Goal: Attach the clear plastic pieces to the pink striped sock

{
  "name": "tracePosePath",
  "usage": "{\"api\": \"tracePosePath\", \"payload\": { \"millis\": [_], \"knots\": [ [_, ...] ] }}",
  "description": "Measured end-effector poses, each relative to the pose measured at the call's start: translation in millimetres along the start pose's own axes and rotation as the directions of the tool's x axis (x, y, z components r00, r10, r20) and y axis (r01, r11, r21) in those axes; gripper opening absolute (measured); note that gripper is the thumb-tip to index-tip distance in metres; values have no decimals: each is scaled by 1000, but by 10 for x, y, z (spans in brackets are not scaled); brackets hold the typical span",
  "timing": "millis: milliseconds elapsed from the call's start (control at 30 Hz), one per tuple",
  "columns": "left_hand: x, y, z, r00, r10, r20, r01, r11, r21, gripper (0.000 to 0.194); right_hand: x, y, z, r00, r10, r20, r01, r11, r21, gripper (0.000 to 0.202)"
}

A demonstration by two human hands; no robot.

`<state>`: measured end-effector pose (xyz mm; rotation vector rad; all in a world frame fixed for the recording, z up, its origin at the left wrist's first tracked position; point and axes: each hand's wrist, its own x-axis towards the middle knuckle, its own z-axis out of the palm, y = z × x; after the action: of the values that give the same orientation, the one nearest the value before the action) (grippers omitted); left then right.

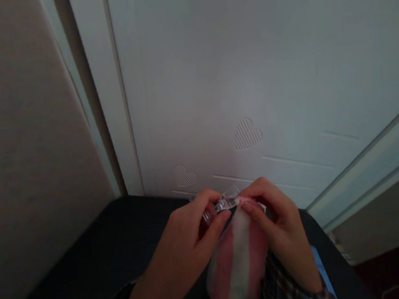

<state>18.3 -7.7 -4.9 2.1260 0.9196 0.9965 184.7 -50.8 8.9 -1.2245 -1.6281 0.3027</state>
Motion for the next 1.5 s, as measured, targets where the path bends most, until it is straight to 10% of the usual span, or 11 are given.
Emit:
{"api": "tracePosePath", "payload": {
  "millis": [633,767,900,1267,1500],
  "knots": [
    [22,-8,26,993,-78,-93,65,988,-138,24,-51,6,28,998,59,38,-61,997,50,24],
    [6,-14,19,981,-133,140,191,759,-622,34,-76,-5,37,999,46,-21,-43,992,115,24],
    [-16,-21,-4,964,-69,259,247,602,-759,33,-62,33,34,999,9,-37,-5,993,121,18],
    [-36,-32,-66,938,-24,347,245,755,-608,20,-74,-22,3,997,-75,-10,76,992,98,7],
    [-37,-50,-90,990,-30,141,100,846,-524,8,-57,-35,-30,994,-66,84,56,992,113,14]
  ]
}}
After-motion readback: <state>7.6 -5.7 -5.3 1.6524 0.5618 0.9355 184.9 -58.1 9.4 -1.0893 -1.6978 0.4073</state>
